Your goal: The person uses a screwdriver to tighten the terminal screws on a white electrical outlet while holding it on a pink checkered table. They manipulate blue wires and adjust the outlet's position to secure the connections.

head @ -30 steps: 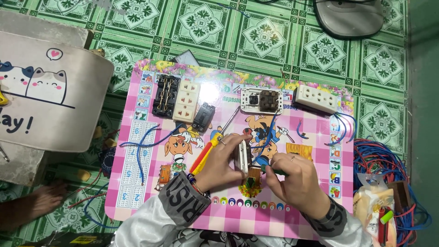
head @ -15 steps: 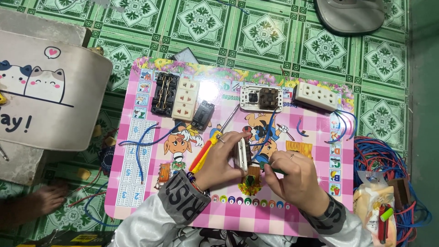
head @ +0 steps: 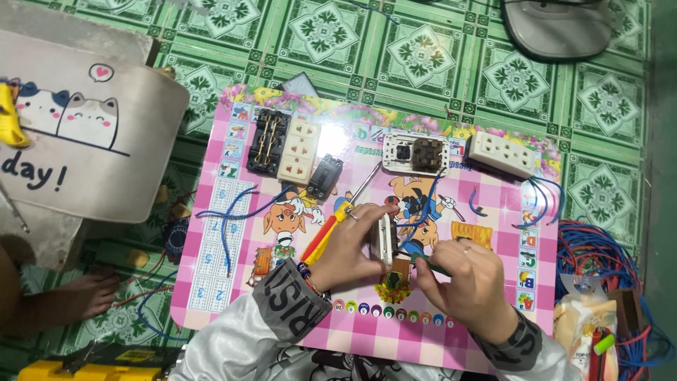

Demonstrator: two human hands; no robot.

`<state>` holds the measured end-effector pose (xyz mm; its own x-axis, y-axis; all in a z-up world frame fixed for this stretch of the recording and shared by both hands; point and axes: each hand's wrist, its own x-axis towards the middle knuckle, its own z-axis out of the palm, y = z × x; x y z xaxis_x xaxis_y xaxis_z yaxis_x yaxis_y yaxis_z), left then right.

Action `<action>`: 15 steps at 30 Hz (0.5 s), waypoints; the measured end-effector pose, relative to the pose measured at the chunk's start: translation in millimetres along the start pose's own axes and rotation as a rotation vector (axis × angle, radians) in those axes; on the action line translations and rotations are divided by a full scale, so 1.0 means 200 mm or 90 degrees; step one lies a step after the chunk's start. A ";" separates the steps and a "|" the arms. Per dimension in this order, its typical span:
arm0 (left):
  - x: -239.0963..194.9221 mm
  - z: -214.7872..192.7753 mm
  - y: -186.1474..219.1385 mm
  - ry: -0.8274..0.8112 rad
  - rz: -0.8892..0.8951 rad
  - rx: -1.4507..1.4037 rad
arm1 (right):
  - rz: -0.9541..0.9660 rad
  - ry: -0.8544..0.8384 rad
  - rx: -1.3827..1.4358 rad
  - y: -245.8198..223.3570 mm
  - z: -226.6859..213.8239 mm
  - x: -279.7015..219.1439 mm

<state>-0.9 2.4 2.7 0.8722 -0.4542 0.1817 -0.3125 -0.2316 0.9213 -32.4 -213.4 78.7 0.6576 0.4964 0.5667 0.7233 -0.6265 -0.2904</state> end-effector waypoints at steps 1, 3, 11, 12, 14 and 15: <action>0.00 0.00 0.00 0.006 -0.002 0.001 | -0.005 -0.002 0.004 -0.02 -0.02 0.01; -0.01 0.01 0.00 -0.012 -0.021 0.018 | 0.010 0.034 -0.025 -0.05 -0.06 0.04; -0.01 0.02 -0.03 -0.009 -0.005 0.032 | 0.053 -0.013 -0.068 0.01 -0.03 -0.13; -0.01 0.02 -0.03 -0.019 -0.020 0.024 | 0.051 -0.017 -0.049 0.01 -0.04 -0.13; -0.01 0.03 -0.05 -0.012 -0.014 0.023 | 0.088 -0.062 -0.030 -0.02 -0.04 -0.11; -0.01 0.04 -0.07 -0.009 -0.007 0.021 | 0.129 -0.106 -0.015 -0.03 -0.04 -0.10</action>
<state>-2.2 0.0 -12.8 0.8701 -0.4636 0.1672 -0.3162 -0.2648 0.9110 -51.3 -224.1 75.5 0.8155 0.4507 0.3630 0.5696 -0.7363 -0.3654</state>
